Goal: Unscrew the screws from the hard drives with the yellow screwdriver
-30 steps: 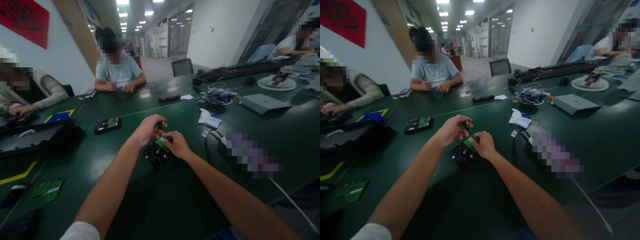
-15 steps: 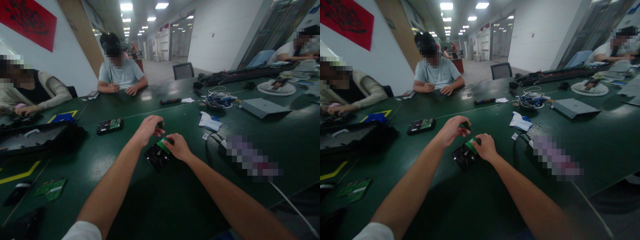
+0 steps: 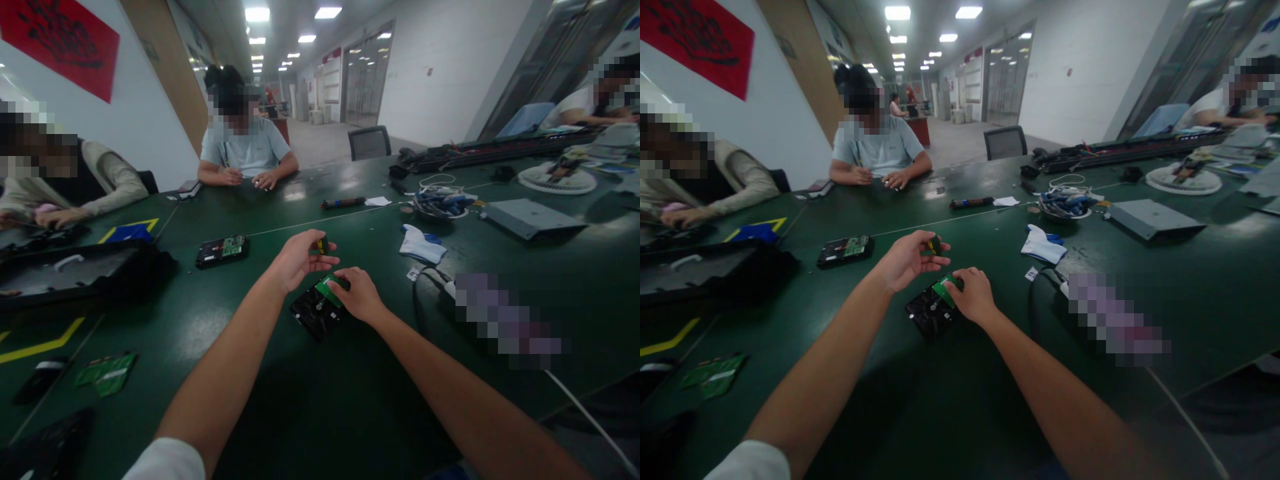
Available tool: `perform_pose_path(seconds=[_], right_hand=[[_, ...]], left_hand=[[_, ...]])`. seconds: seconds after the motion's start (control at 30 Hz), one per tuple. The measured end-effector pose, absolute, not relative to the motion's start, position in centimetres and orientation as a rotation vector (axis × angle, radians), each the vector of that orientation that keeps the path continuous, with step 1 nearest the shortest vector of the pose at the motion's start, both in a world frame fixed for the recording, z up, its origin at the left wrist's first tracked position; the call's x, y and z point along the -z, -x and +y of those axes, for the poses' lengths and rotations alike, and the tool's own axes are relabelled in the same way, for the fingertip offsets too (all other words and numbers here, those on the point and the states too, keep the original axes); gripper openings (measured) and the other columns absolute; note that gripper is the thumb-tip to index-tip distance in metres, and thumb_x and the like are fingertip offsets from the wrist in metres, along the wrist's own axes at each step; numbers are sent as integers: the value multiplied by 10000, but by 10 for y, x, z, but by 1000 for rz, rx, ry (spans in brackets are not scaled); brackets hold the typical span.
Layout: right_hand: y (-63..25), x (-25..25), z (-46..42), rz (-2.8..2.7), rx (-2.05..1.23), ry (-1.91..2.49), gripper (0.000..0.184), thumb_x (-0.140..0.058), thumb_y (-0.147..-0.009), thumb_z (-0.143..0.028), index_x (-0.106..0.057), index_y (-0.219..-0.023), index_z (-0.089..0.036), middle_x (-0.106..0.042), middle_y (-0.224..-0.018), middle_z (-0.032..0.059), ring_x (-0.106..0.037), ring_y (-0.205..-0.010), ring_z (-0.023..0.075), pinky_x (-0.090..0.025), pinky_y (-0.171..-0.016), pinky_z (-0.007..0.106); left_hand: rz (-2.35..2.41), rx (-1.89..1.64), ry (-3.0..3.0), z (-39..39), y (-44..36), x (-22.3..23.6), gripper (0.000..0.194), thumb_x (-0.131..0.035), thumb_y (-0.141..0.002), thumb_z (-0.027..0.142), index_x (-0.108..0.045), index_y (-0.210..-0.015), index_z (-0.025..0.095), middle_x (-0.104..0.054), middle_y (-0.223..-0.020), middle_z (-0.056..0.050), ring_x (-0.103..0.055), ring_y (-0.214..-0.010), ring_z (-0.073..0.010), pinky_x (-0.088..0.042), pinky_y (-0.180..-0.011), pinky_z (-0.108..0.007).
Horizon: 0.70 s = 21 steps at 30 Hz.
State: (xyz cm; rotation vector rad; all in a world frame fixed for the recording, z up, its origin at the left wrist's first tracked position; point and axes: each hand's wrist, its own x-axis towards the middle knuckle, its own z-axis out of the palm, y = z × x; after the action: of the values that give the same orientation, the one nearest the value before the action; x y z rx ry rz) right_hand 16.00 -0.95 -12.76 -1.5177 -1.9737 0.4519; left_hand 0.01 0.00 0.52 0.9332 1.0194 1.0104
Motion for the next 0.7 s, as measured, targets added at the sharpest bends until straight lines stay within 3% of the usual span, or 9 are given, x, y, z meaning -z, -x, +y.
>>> perform_pose_path(seconds=[0.23,0.53,0.7], right_hand=[[-161,130,-8,-1998,-438,1513,322,-622,-992,-419,-742,-1188,-193,-733,-1142,118,-641,-1100,270,-461,-999,402],[-159,129,-9,-1972,-457,1491,335,-566,-1014,-423,-755,-1156,-185,-741,-1118,126,-650,-1069,275,-463,-971,412],[-163,124,-8,-1903,-499,1434,413,-443,-1053,-446,-740,-912,-197,-724,-892,87,-643,-967,265,-471,-860,381]], left_hand=[[1031,-1001,-969,-2,1,-5,179,-600,-964,273,-676,-932,114,-656,-847,-45,-638,-551,-102,-471,-491,-210],[1044,-1012,-1058,-1,3,-2,200,-638,-951,307,-694,-942,115,-658,-875,-59,-625,-561,-100,-439,-474,-208],[1046,-1017,-1017,-2,4,-7,195,-641,-947,304,-695,-925,118,-665,-852,-58,-614,-548,-99,-443,-471,-210]])
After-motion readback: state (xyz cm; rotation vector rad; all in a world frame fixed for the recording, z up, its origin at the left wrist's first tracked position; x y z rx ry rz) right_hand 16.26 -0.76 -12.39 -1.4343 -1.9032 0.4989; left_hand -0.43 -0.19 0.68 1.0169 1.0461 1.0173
